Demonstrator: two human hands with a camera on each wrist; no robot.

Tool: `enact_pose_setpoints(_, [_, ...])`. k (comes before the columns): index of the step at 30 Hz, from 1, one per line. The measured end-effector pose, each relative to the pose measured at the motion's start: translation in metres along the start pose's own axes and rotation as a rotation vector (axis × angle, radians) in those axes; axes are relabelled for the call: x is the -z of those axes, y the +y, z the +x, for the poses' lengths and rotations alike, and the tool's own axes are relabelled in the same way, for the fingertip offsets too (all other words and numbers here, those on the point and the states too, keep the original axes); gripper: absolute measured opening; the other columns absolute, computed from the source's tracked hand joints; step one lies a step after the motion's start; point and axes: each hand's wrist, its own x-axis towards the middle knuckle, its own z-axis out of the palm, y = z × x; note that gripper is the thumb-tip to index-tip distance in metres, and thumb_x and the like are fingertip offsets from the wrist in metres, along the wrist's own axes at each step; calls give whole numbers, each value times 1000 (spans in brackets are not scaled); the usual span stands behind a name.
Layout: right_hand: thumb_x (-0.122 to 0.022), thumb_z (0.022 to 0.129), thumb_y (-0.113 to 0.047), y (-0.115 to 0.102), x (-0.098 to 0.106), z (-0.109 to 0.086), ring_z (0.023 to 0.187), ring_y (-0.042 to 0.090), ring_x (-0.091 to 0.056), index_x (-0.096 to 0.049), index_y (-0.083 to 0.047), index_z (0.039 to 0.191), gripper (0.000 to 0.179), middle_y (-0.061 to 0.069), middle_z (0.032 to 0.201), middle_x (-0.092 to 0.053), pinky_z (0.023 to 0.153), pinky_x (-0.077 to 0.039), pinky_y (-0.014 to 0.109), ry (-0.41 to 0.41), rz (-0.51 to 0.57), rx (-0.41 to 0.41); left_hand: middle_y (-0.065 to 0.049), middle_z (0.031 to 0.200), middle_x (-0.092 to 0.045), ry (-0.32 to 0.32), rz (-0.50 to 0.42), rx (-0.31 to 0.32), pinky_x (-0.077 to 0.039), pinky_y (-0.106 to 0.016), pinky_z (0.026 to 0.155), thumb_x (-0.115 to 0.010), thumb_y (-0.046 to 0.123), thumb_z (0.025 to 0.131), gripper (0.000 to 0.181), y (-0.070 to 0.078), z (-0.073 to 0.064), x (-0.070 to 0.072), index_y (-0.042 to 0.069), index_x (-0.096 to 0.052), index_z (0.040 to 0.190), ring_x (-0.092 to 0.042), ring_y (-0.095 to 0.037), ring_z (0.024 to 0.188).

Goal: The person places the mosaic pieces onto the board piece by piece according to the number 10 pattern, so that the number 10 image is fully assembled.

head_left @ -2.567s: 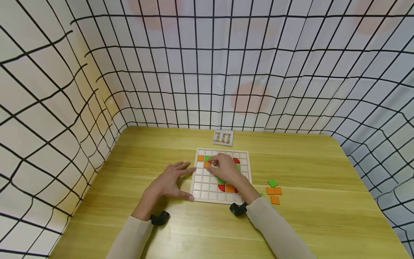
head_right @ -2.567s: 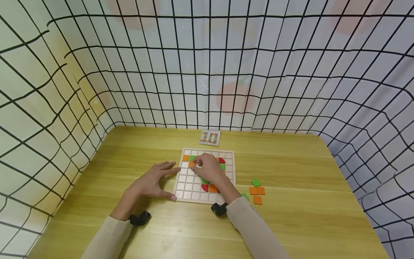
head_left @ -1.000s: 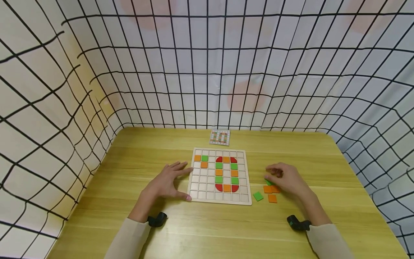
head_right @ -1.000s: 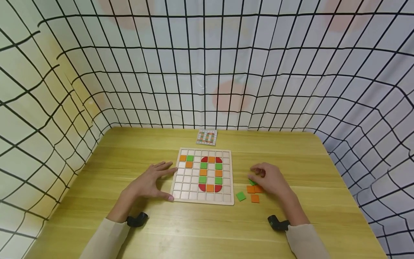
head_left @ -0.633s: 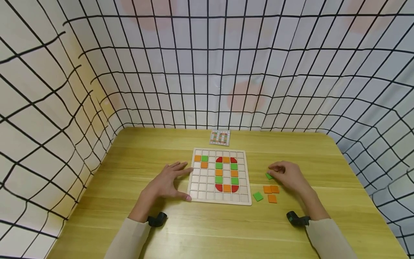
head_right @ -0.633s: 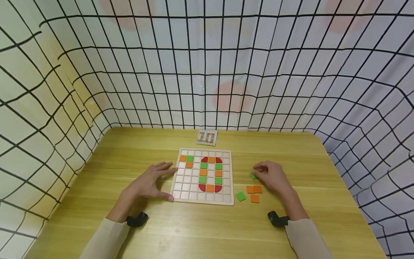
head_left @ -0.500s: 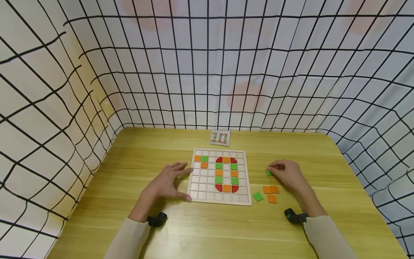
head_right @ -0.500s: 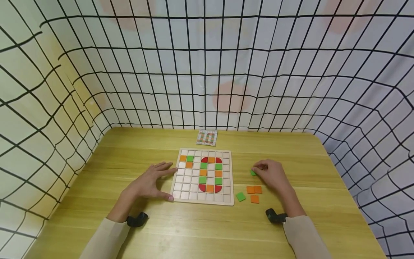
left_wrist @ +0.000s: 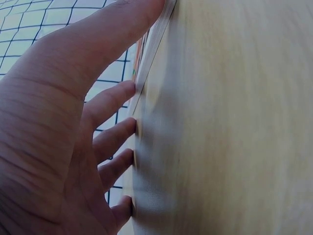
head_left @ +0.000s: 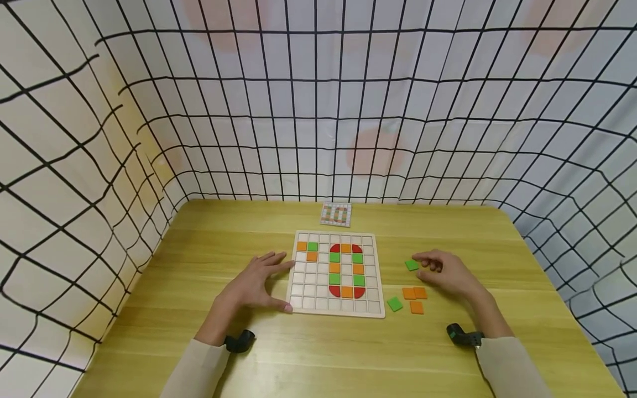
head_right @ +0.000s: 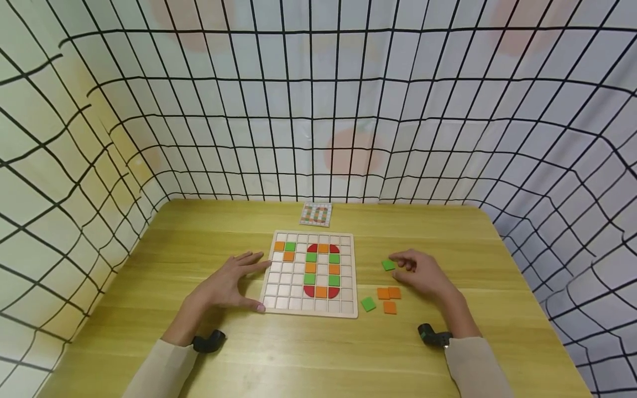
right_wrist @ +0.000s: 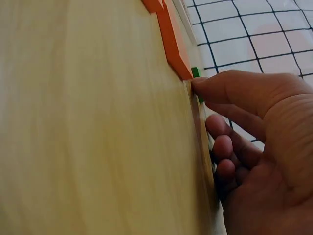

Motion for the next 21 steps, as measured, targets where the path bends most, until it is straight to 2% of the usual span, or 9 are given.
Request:
enact_pose_setpoints(3, [-75,96,-28,0,-3,0,83,15,-48,-71,-11,130,38,3,101,-63,69,-43,25,10,-21,22,-12,168,-32,-1,0,-4,-12,-70,125,-84,73,65,109,-1,-1,0,28,-47,156,-23,-41,157])
enact_pose_setpoints(9, [-76,96,-32,-1,-6,0,85,16,-50,-73,-14,125,35,3,104,-66,71,-46,25,42,-27,-19,-10,169,-31,-5,-4,-1,-12,-70,125,-85,73,65,109,0,0,0,27,-46,157,-22,-41,158])
enact_pose_setpoints(21, [-77,95,-30,-13,-8,4,79,17,-56,-72,-8,120,35,4,95,-67,65,-49,24,102,-34,-71,-10,169,-31,-1,-1,-2,-12,-69,125,-84,74,65,109,-1,0,-1,28,-46,157,-21,-40,158])
